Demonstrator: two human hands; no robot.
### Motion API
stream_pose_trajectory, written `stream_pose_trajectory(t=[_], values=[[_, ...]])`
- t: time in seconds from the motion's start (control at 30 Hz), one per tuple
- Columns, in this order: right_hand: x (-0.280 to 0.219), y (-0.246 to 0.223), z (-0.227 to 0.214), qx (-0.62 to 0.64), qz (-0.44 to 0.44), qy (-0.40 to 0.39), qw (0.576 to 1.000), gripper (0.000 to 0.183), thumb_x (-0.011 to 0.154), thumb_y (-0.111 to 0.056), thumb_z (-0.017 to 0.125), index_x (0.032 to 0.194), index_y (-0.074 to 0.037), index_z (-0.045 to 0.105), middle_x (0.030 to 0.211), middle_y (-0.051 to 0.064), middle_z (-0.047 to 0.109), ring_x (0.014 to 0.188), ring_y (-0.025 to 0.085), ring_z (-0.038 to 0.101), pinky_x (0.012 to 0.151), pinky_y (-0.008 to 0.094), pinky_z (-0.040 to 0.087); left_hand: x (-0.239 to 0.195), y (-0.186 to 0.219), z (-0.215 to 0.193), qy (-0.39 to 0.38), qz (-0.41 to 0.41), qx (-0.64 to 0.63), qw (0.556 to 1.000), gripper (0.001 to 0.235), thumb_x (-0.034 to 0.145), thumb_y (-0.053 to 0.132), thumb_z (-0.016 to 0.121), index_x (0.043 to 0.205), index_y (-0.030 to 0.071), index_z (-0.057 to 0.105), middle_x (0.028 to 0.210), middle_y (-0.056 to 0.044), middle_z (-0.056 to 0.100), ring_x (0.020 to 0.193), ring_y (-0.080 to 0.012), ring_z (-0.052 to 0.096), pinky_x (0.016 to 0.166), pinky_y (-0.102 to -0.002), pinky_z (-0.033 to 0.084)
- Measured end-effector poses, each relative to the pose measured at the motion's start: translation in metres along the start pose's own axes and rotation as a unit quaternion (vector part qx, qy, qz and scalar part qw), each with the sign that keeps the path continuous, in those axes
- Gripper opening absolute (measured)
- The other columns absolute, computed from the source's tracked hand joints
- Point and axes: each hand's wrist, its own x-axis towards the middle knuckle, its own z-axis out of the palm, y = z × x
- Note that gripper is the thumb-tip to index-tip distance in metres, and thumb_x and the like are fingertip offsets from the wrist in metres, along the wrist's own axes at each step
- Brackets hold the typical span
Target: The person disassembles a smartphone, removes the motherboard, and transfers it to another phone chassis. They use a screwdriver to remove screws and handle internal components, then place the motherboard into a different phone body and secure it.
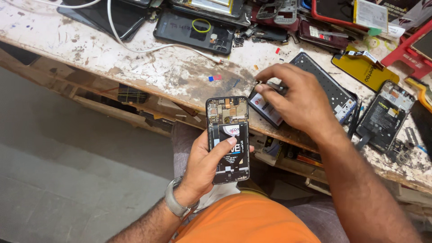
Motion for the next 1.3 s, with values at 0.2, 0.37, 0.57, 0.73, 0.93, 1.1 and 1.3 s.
stream_pose_trajectory(t=[0.2, 0.37, 0.57, 0.73, 0.93, 1.1, 1.3], values=[[-0.053, -0.006, -0.013, -0.143, 0.075, 0.01, 0.987, 0.028, 0.092, -0.033, 0.077, 0.111, -0.013, 0.075, 0.11, 0.01, 0.072, 0.087, 0.026, 0.072, 0.076, 0.038, 0.058, 0.001, 0.004, 0.001, 0.014, 0.004, -0.001, 1.0, 0.027, 0.098, 0.005, 0.059, 0.124, -0.005, 0.06, 0.105, -0.016, 0.074, 0.092, -0.0266, 0.077, 0.076, -0.036, 0.065], [-0.083, -0.008, -0.014, -0.131, 0.08, 0.06, 0.986, 0.022, 0.091, -0.021, 0.075, 0.112, -0.015, 0.075, 0.11, 0.004, 0.072, 0.088, 0.022, 0.074, 0.076, 0.035, 0.059, 0.005, 0.003, 0.004, 0.013, 0.009, -0.001, 1.0, 0.028, 0.098, 0.004, 0.059, 0.124, -0.005, 0.061, 0.106, -0.015, 0.073, 0.092, -0.0271, 0.076, 0.073, -0.037, 0.065], [-0.092, 0.001, -0.019, -0.199, 0.123, 0.029, 0.972, 0.025, 0.086, -0.019, 0.074, 0.111, -0.016, 0.074, 0.112, 0.003, 0.072, 0.083, 0.023, 0.074, 0.075, 0.036, 0.06, 0.002, 0.003, 0.008, 0.021, -0.005, 0.01, 1.0, 0.027, 0.098, 0.005, 0.058, 0.123, -0.006, 0.061, 0.104, -0.018, 0.074, 0.092, -0.0267, 0.077, 0.07, -0.037, 0.065], [-0.091, 0.004, -0.023, -0.224, 0.138, 0.024, 0.965, 0.022, 0.09, -0.022, 0.073, 0.111, -0.016, 0.075, 0.111, 0.004, 0.072, 0.085, 0.024, 0.074, 0.078, 0.04, 0.059, -0.001, 0.001, 0.008, 0.023, -0.006, 0.011, 1.0, 0.026, 0.098, 0.006, 0.059, 0.122, -0.004, 0.06, 0.103, -0.017, 0.074, 0.091, -0.0263, 0.077, 0.069, -0.036, 0.065], [-0.077, -0.007, -0.022, -0.165, 0.118, 0.015, 0.979, 0.03, 0.095, -0.036, 0.072, 0.114, -0.012, 0.072, 0.113, 0.007, 0.071, 0.091, 0.024, 0.075, 0.081, 0.04, 0.06, -0.003, 0.004, 0.009, 0.03, -0.006, 0.013, 0.999, 0.026, 0.098, 0.006, 0.059, 0.122, -0.005, 0.061, 0.104, -0.017, 0.073, 0.092, -0.0274, 0.077, 0.069, -0.036, 0.065], [-0.062, -0.023, -0.012, -0.181, 0.068, -0.011, 0.981, 0.054, 0.085, -0.047, 0.075, 0.124, -0.01, 0.067, 0.12, 0.015, 0.066, 0.094, 0.034, 0.072, 0.075, 0.046, 0.059, -0.005, 0.007, 0.01, 0.042, 0.009, 0.0, 0.999, 0.028, 0.097, 0.006, 0.059, 0.123, -0.005, 0.06, 0.105, -0.017, 0.073, 0.091, -0.029, 0.077, 0.068, -0.038, 0.066], [-0.058, -0.024, -0.011, -0.159, 0.095, -0.024, 0.982, 0.059, 0.082, -0.044, 0.075, 0.131, -0.013, 0.063, 0.12, 0.015, 0.065, 0.1, 0.036, 0.069, 0.082, 0.05, 0.057, -0.007, 0.011, 0.001, 0.045, 0.034, -0.025, 0.998, 0.033, 0.102, 0.014, 0.051, 0.127, -0.005, 0.057, 0.106, -0.02, 0.073, 0.092, -0.0315, 0.076, 0.071, -0.039, 0.065]])
